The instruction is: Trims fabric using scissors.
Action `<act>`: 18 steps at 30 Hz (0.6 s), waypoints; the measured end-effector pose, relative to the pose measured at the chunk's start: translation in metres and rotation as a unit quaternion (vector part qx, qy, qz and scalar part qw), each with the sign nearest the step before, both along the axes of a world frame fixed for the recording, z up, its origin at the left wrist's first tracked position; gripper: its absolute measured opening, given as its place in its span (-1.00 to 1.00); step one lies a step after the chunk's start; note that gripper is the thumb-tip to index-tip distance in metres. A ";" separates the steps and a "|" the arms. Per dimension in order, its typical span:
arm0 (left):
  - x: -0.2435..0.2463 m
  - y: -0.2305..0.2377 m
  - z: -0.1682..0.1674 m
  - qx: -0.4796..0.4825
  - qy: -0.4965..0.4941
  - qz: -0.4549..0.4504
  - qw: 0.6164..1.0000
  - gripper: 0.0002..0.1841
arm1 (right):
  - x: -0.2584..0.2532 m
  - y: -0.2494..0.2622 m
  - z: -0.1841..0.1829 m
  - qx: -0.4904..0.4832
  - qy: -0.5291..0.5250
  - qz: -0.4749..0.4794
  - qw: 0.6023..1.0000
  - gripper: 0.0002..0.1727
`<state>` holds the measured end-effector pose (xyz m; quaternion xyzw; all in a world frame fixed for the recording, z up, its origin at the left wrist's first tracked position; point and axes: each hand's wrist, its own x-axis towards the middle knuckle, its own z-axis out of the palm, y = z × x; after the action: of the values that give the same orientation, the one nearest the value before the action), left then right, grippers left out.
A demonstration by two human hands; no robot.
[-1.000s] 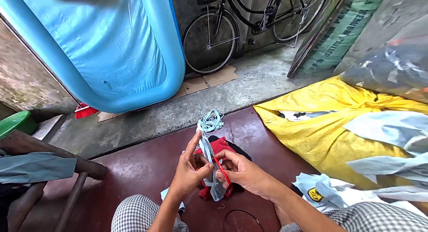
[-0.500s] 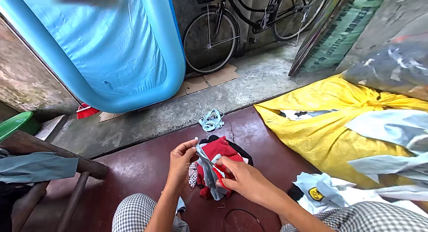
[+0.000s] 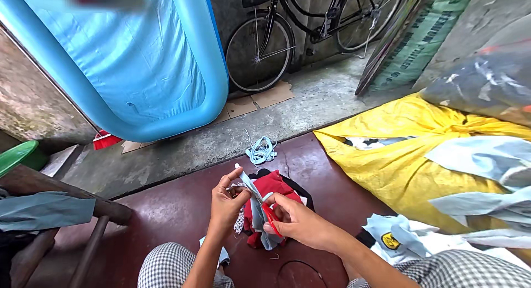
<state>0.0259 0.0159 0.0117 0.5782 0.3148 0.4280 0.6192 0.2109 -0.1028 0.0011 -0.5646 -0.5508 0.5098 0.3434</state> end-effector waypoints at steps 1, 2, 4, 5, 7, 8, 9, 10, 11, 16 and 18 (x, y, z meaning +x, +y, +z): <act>-0.001 0.000 0.001 0.004 0.002 -0.005 1.000 -0.31 | -0.001 0.000 0.000 -0.010 0.032 0.010 0.999 -0.32; -0.002 -0.001 0.002 0.008 0.004 -0.010 1.000 -0.30 | -0.002 0.000 0.000 -0.019 0.058 0.017 0.998 -0.29; -0.003 -0.001 0.002 0.016 0.010 -0.016 1.000 -0.30 | -0.003 0.000 0.001 -0.027 0.083 0.023 0.996 -0.28; -0.004 0.000 0.003 0.021 0.013 -0.019 1.000 -0.30 | -0.003 0.000 0.001 -0.025 0.082 0.023 0.996 -0.28; -0.006 0.000 0.003 0.032 0.015 -0.025 0.999 -0.30 | -0.004 0.001 0.000 -0.017 0.067 0.016 0.997 -0.27; -0.006 0.001 0.003 0.038 0.016 -0.028 0.999 -0.30 | -0.005 0.002 0.000 -0.012 0.060 0.013 0.998 -0.26; -0.007 0.001 0.003 0.044 0.016 -0.032 0.998 -0.30 | -0.005 0.002 -0.001 -0.005 0.054 0.009 0.998 -0.25; -0.007 0.001 0.004 0.049 0.017 -0.035 0.998 -0.30 | -0.006 0.002 -0.003 0.001 0.047 0.005 0.999 -0.25; -0.007 0.001 0.004 0.053 0.018 -0.039 0.998 -0.30 | -0.006 0.002 -0.003 0.007 0.038 0.001 0.999 -0.24; -0.008 0.000 0.005 0.060 0.012 -0.052 0.997 -0.28 | -0.007 0.001 0.001 0.008 0.087 -0.019 0.996 -0.41; -0.008 0.001 0.005 0.058 0.003 -0.051 0.997 -0.27 | -0.009 0.000 0.003 -0.004 0.138 -0.019 0.990 -0.47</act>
<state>0.0176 0.0164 0.0166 0.6295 0.2614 0.4115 0.6051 0.2019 -0.1026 0.0045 -0.5006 -0.4848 0.5787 0.4236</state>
